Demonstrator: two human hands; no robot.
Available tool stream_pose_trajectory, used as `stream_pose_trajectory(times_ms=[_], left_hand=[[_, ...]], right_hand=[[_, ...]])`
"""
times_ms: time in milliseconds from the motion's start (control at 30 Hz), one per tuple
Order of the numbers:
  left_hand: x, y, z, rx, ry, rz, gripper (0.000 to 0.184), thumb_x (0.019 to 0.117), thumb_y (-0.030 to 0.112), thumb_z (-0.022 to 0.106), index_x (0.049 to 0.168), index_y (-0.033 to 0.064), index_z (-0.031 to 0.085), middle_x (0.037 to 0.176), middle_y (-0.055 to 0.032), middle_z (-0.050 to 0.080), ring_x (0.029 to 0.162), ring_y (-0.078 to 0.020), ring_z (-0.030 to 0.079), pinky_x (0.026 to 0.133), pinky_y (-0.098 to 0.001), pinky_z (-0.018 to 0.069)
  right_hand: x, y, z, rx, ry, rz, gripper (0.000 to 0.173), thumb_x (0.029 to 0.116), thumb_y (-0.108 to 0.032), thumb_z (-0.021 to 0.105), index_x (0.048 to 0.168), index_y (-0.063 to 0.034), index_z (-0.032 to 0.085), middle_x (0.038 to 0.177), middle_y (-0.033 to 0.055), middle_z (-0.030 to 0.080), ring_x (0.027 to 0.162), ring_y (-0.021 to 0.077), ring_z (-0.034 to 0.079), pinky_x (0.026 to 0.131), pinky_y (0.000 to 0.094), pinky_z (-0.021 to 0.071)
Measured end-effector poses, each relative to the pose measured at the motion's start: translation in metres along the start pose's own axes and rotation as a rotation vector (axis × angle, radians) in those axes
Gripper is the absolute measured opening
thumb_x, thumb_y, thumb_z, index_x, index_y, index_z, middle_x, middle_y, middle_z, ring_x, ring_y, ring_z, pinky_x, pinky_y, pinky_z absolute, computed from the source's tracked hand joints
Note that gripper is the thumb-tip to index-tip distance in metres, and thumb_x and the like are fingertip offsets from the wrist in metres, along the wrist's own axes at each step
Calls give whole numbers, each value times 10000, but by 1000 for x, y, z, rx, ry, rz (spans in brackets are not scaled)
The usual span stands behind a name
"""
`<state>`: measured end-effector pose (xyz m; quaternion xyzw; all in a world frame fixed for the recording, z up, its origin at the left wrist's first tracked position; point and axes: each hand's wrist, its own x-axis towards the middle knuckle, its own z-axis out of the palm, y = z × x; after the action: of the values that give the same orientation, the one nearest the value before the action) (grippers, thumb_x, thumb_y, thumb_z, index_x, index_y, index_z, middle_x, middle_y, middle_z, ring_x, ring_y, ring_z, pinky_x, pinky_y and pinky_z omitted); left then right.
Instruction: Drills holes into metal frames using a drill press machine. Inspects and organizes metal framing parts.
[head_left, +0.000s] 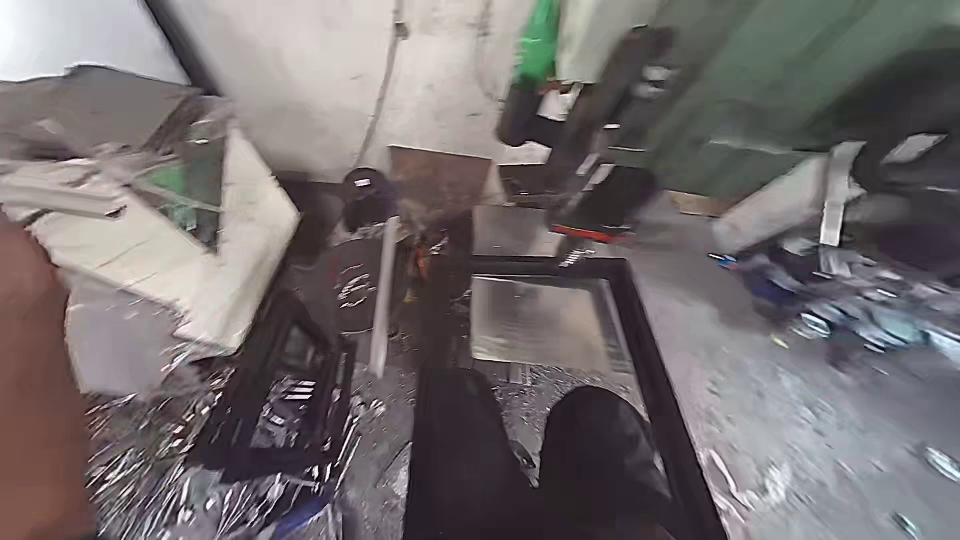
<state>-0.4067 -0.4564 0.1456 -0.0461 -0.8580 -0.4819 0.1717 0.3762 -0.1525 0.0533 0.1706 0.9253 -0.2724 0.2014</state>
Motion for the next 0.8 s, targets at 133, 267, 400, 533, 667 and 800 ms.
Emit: stream_pose_trajectory(times_ms=[133, 267, 400, 533, 667, 800], left_hand=[[-145, -7, 29, 7, -384, 43, 622, 1053, 446, 541, 1441, -37, 474, 1313, -276, 597, 1142, -313, 612, 993, -522, 493], [-315, -5, 49, -79, -791, -7, 587, 1039, 448, 541, 1457, 38, 511, 1275, -175, 657, 1086, -231, 668, 950, -459, 562], [-411, 8, 75, -295, -1067, -338, 594, 1099, 509, 268, 1256, 81, 649, 781, 28, 620, 597, -60, 520, 564, -255, 468], [-434, 60, 78, -599, -1206, -473, 508, 1118, 381, 234, 1353, 88, 575, 1158, -25, 723, 955, -67, 694, 853, -259, 590], [-432, 63, 88, -962, -1251, -671, 305, 923, 281, 529, 1107, 89, 679, 964, -96, 758, 668, -122, 699, 553, -267, 582], [-424, 77, 67, -960, -1359, -655, 461, 789, 416, 757, 1103, 81, 711, 854, -85, 722, 600, -126, 672, 514, -287, 576]], right_hand=[[0, 4, -1, -9, 38, -64, 442, 878, -246, 753, 1276, -68, 678, 1201, 215, 704, 1114, 431, 675, 948, 638, 512], [-2, 5, -6, -76, -7, -77, 426, 924, -259, 727, 1305, -82, 661, 1197, 202, 710, 1103, 410, 688, 942, 609, 530], [-13, -2, -18, -109, 46, -129, 497, 844, -286, 817, 1271, -76, 672, 1156, 189, 717, 1073, 395, 699, 847, 591, 575], [-27, -9, -25, -156, 172, -178, 500, 799, -284, 831, 1243, -109, 681, 1079, 145, 728, 993, 347, 721, 764, 546, 602], [-43, -19, -43, -285, 300, -234, 465, 748, -293, 847, 1164, -150, 694, 959, 95, 727, 856, 297, 735, 628, 496, 604], [-83, -39, -88, -464, 422, -272, 272, 869, -274, 715, 1095, -128, 681, 832, 88, 682, 695, 283, 695, 523, 449, 552]])
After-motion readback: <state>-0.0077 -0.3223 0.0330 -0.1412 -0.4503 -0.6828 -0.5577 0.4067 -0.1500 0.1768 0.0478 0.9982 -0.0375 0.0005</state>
